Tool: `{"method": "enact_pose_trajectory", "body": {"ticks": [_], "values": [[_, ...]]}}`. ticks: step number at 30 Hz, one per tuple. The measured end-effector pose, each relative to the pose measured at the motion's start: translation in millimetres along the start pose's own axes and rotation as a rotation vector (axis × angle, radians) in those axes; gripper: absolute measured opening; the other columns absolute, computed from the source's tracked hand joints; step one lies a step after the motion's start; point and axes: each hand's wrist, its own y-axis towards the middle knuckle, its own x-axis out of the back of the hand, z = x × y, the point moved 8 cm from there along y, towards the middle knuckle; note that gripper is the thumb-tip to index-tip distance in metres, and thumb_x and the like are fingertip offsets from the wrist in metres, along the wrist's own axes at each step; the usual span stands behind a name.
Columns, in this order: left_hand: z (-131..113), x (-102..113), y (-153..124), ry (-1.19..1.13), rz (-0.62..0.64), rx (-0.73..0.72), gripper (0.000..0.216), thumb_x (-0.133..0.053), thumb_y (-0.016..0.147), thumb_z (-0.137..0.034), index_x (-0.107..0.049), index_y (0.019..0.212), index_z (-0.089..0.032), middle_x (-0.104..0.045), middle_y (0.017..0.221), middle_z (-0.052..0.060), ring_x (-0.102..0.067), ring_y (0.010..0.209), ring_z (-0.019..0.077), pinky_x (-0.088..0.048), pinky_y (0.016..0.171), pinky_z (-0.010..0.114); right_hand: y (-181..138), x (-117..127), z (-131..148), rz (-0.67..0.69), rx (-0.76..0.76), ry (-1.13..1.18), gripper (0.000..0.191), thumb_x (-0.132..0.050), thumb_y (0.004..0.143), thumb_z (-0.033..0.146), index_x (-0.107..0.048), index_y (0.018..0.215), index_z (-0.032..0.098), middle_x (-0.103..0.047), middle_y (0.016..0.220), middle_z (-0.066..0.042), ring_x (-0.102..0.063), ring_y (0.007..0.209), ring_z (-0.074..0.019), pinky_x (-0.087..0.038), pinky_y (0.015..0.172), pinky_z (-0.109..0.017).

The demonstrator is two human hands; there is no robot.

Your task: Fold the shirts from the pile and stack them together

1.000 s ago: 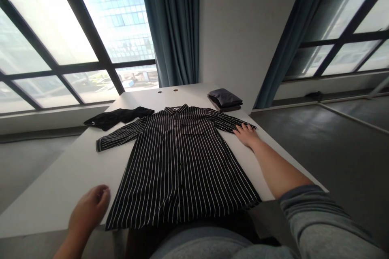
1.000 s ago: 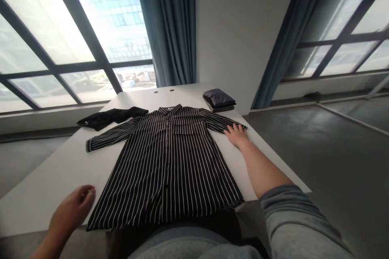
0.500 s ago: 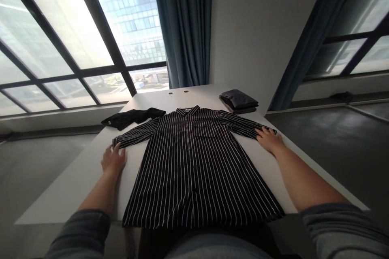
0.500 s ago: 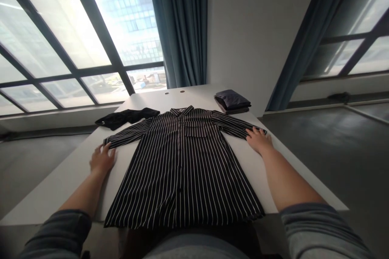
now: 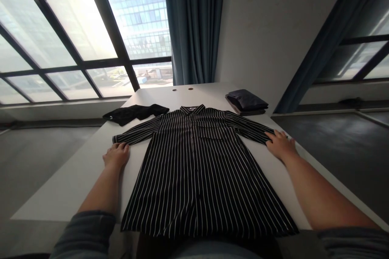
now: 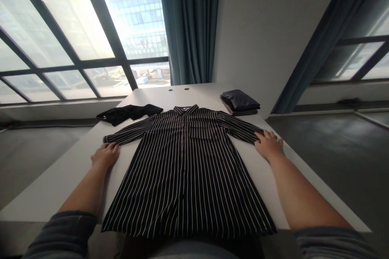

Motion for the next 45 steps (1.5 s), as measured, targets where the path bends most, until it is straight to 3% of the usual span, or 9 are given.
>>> {"method": "enact_pose_trajectory", "body": {"ticks": [4,7,9,14,24,32,38,41,45], "values": [[-33,16,-13,-0.091,-0.163,-0.175,0.054,-0.036,0.104,-0.048,-0.064,0.143,-0.023,-0.053,0.155,0.013,-0.051,0.139,0.0348,-0.039,0.115,0.051,-8,27,34,-0.216,0.190,0.006,0.058,-0.039,0.095,0.027,-0.060,0.149,0.017,-0.045,0.162,-0.015,-0.033,0.154,-0.0365,-0.022,0.126,-0.065],[-69,6,-23,-0.124,-0.110,-0.441,0.052,-0.039,0.105,-0.043,-0.058,0.149,-0.025,-0.047,0.162,0.009,-0.044,0.147,0.0292,-0.035,0.121,0.046,-6,16,49,-0.113,0.260,0.015,0.057,-0.040,0.099,0.037,-0.056,0.152,0.022,-0.043,0.164,-0.012,-0.035,0.153,-0.0368,-0.027,0.124,-0.063],[-79,-10,-25,-0.092,-0.009,-0.503,0.053,-0.044,0.103,-0.044,-0.056,0.151,-0.026,-0.043,0.166,0.010,-0.040,0.152,0.0303,-0.031,0.124,0.047,-4,-2,48,0.032,0.230,-0.003,0.060,-0.039,0.101,0.045,-0.051,0.156,0.025,-0.040,0.166,-0.012,-0.034,0.154,-0.0369,-0.029,0.123,-0.064],[-60,-35,-13,0.001,0.154,-0.394,0.059,-0.046,0.101,-0.052,-0.056,0.153,-0.025,-0.045,0.165,0.012,-0.037,0.154,0.0365,-0.029,0.125,0.054,-4,-24,35,0.199,0.176,-0.034,0.065,-0.031,0.104,0.054,-0.041,0.162,0.028,-0.032,0.170,-0.012,-0.030,0.157,-0.0363,-0.025,0.124,-0.066],[-42,-28,-9,-0.083,0.121,-0.334,0.058,-0.042,0.103,-0.051,-0.055,0.154,-0.027,-0.049,0.162,0.011,-0.046,0.149,0.0313,-0.038,0.122,0.047,-2,-24,23,0.242,0.105,0.025,0.062,-0.024,0.107,0.049,-0.043,0.161,0.026,-0.030,0.171,-0.008,-0.028,0.158,-0.0324,-0.024,0.127,-0.059],[-27,-23,0,-0.058,0.027,-0.270,0.053,-0.045,0.101,-0.042,-0.064,0.145,-0.019,-0.058,0.152,0.016,-0.053,0.141,0.0353,-0.041,0.119,0.052,3,-10,4,0.138,-0.017,0.107,0.056,-0.025,0.106,0.040,-0.058,0.149,0.026,-0.044,0.165,-0.008,-0.038,0.153,-0.0315,-0.024,0.125,-0.067],[-33,-15,-4,-0.058,-0.072,-0.329,0.052,-0.044,0.100,-0.041,-0.064,0.145,-0.022,-0.056,0.154,0.014,-0.047,0.145,0.0354,-0.037,0.121,0.053,-9,22,45,-0.121,0.212,0.064,0.053,-0.032,0.105,0.036,-0.060,0.147,0.019,-0.049,0.160,-0.012,-0.035,0.154,-0.0308,-0.023,0.127,-0.060],[-35,-17,-4,-0.047,-0.050,-0.339,0.055,-0.043,0.101,-0.041,-0.061,0.148,-0.022,-0.053,0.157,0.014,-0.044,0.148,0.0367,-0.036,0.121,0.054,-14,10,62,0.043,0.288,0.093,0.056,-0.031,0.106,0.043,-0.050,0.156,0.024,-0.047,0.163,-0.009,-0.038,0.153,-0.0297,-0.022,0.127,-0.061],[-28,-27,0,-0.012,0.081,-0.242,0.059,-0.040,0.102,-0.045,-0.056,0.153,-0.020,-0.053,0.157,0.016,-0.046,0.148,0.0358,-0.036,0.121,0.051,-9,-6,48,0.178,0.162,0.079,0.059,-0.027,0.107,0.046,-0.049,0.156,0.023,-0.040,0.166,-0.010,-0.037,0.154,-0.0302,-0.027,0.125,-0.062]]}}
